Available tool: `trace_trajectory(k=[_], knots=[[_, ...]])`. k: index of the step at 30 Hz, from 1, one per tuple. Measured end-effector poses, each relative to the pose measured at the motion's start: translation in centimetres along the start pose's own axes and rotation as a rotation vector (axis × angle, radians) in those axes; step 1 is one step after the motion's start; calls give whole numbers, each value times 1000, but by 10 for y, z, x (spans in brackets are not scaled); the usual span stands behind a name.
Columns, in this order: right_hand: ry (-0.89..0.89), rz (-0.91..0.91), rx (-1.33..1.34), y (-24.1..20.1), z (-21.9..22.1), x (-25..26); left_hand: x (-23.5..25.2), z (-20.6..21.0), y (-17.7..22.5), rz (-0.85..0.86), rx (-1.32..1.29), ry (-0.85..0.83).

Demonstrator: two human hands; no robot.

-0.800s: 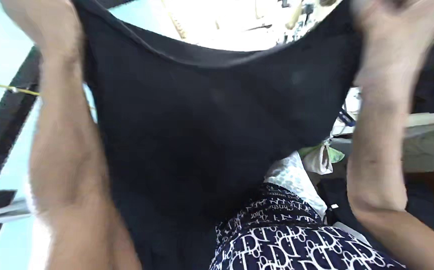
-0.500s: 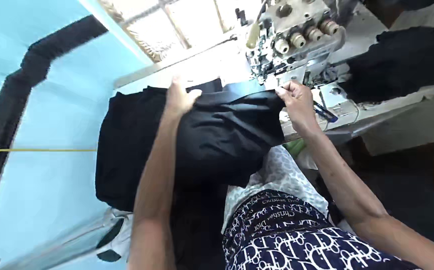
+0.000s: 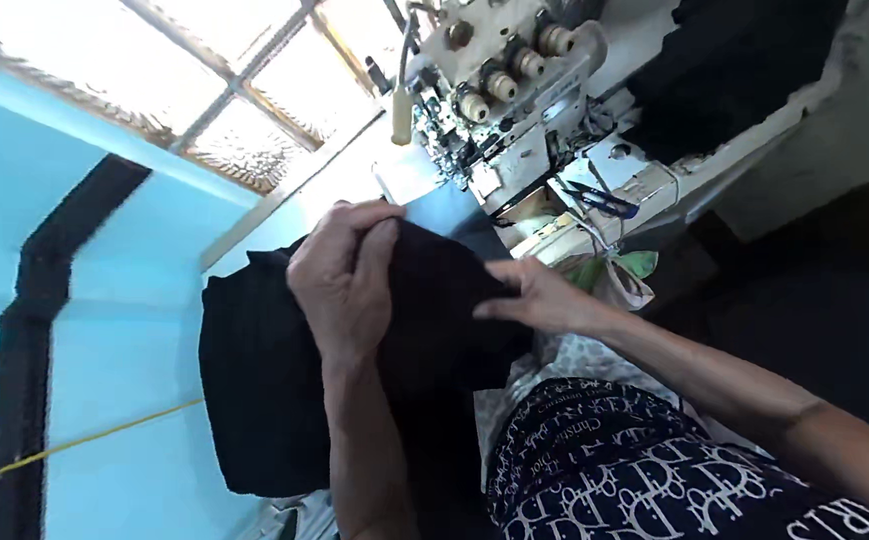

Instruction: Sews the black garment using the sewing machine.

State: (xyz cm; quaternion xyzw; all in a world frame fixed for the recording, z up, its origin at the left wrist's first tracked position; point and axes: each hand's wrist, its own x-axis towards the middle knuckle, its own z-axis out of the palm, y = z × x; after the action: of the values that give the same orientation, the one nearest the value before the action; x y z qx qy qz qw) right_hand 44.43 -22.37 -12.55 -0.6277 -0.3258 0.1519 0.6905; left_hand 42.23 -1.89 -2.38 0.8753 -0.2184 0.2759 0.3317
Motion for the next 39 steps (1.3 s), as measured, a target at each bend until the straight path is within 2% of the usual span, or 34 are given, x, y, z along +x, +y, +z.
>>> trace_trajectory(k=[3, 5, 10, 12, 14, 16, 18, 21, 24, 30, 34, 39], knots=[[-116, -33, 241, -15, 6, -23, 9, -1, -13, 30, -53, 93], [-92, -102, 248, -14, 6, -25, 18, 11, -31, -13, -74, 97], [265, 69, -384, 46, -11, -11, 17, 70, -91, -347, 175, -16], [298, 45, -522, 67, -16, -7, 13, 79, -104, -395, 255, -117], [238, 5, -558, 76, -20, -4, 10, 80, -112, -339, 265, -179], [169, -48, -465, 80, -25, 2, 9, 75, -113, -295, 235, -228], [151, -23, -326, 79, -28, 5, 9, 70, -110, -311, 195, -226], [160, 121, -85, 76, -27, 0, 8, 66, -104, -335, 101, -111], [117, 237, -36, 81, -30, -16, 11, 67, -100, -331, 63, -41], [170, 413, 223, 80, -32, -34, 14, 73, -101, -405, 162, -83], [186, 407, 182, 79, -33, -33, 15, 74, -101, -456, 230, -123], [342, 207, 4, 82, -26, -39, 9, 69, -101, -290, 39, 58]])
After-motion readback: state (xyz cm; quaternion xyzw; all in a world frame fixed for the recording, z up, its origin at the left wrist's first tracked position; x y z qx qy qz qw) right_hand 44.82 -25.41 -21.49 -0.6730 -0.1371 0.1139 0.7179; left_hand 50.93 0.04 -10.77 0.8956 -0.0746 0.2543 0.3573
